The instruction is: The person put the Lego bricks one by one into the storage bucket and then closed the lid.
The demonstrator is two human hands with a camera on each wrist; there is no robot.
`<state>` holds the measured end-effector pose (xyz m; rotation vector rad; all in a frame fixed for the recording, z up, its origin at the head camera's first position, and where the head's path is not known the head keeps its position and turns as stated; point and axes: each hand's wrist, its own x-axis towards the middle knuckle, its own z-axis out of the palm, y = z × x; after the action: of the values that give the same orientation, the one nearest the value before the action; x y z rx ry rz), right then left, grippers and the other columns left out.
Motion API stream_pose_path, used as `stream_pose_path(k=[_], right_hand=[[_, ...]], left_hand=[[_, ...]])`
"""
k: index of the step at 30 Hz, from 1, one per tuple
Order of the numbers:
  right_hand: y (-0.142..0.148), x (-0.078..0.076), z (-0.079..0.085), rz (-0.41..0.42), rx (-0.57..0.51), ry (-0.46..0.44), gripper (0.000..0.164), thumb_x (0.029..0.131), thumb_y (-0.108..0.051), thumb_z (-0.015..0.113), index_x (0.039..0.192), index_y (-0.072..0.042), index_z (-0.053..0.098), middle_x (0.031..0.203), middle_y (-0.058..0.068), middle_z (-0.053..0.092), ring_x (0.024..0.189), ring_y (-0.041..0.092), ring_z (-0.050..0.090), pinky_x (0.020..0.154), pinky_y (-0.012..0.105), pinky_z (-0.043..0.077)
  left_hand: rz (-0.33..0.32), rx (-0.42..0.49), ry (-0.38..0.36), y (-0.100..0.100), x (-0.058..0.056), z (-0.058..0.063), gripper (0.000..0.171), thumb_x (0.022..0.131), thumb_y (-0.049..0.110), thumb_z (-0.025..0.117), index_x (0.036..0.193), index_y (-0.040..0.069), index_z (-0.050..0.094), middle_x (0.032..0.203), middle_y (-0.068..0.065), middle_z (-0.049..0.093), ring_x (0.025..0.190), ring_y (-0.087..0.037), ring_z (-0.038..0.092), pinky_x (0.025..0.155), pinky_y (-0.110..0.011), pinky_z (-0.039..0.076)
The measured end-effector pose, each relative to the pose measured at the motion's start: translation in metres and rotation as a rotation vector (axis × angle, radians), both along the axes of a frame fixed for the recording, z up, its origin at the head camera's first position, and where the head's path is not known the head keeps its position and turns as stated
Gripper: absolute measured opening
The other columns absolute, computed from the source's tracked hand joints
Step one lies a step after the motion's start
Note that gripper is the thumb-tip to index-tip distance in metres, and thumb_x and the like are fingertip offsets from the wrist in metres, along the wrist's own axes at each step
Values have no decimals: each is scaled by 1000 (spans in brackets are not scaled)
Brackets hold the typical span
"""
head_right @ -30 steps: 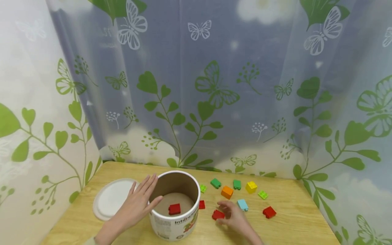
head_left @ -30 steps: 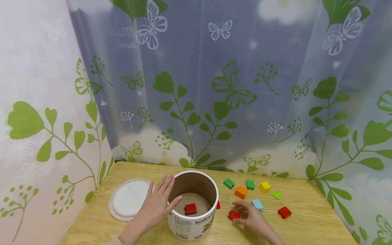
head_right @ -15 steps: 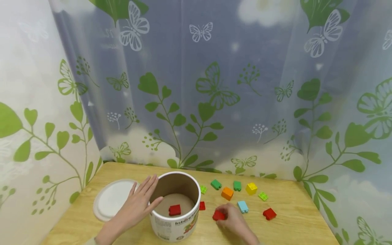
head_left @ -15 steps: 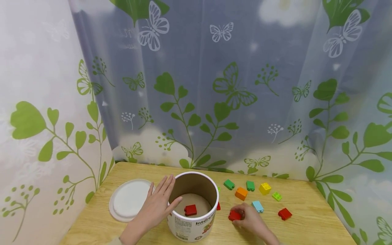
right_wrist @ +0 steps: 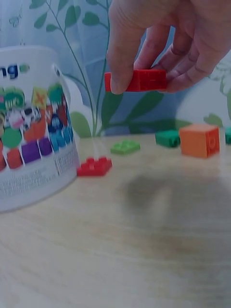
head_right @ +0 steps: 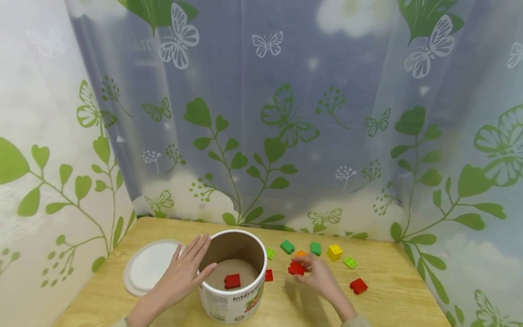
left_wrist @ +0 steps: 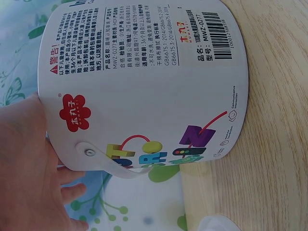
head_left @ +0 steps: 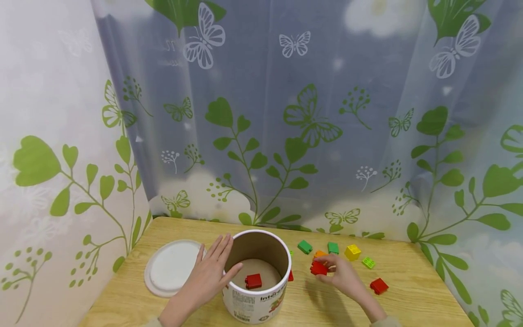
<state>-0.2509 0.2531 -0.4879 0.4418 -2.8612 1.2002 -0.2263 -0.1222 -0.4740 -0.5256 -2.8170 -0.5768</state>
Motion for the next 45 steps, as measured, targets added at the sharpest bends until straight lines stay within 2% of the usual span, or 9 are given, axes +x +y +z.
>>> stream_pose_path(k=[7, 15, 21, 26, 30, 35, 41, 45], right_hand=[[-1, -2, 17, -5, 6, 10, 42, 82, -6, 84, 121, 0, 71, 112, 13, 67, 92, 22, 65, 83, 46, 59], [-4, -4, 30, -11, 13, 21, 42, 83, -8, 84, 122, -2, 72, 110, 10, 67, 92, 20, 65, 82, 40, 59], [-8, -8, 37, -24, 28, 64, 42, 82, -7, 84, 122, -2, 72, 111, 12, 68, 92, 21, 65, 84, 45, 59], [-14, -14, 44, -10, 35, 100, 42, 82, -6, 84, 122, -3, 72, 112, 11, 69, 93, 21, 65, 84, 42, 59], [-22, -17, 53, 8, 49, 120, 41, 83, -7, 83, 123, -4, 72, 109, 8, 70, 95, 22, 66, 86, 43, 59], [-35, -20, 63, 47, 67, 172, 40, 84, -8, 83, 122, -1, 72, 109, 10, 67, 94, 25, 67, 85, 43, 59], [-55, -26, 67, 129, 78, 239, 39, 84, -7, 83, 121, 0, 72, 106, 11, 66, 92, 24, 66, 81, 35, 60], [-70, -31, 69, 176, 46, 245, 39, 84, -6, 82, 121, 1, 72, 105, 10, 66, 92, 24, 66, 81, 34, 59]], left_hand=[[-3, 0, -2, -1, 0, 1, 77, 102, 55, 50, 158, 4, 35, 164, -11, 30, 153, -31, 25, 119, -67, 13], [-5, 11, 11, -1, 1, 3, 74, 102, 49, 55, 157, 3, 37, 163, -12, 33, 152, -33, 27, 118, -68, 15], [-4, 4, 11, -2, 2, 2, 75, 102, 51, 53, 157, 3, 36, 163, -12, 33, 152, -32, 27, 117, -69, 16], [-9, 21, 9, -1, 2, 3, 74, 102, 49, 55, 157, 3, 37, 163, -13, 33, 152, -33, 27, 117, -69, 15], [-7, 17, 4, -1, 2, 4, 74, 102, 50, 54, 157, 3, 37, 163, -12, 33, 152, -32, 27, 118, -68, 15], [-6, 8, 7, -1, 2, 3, 75, 102, 50, 54, 157, 3, 36, 164, -12, 32, 152, -32, 26, 118, -68, 14], [-15, 11, 20, -1, 1, 1, 76, 102, 53, 52, 157, 3, 37, 163, -12, 33, 152, -32, 27, 118, -68, 15], [-13, 0, 25, -1, 1, 1, 77, 102, 56, 50, 157, 3, 36, 163, -12, 33, 152, -32, 27, 118, -68, 15]])
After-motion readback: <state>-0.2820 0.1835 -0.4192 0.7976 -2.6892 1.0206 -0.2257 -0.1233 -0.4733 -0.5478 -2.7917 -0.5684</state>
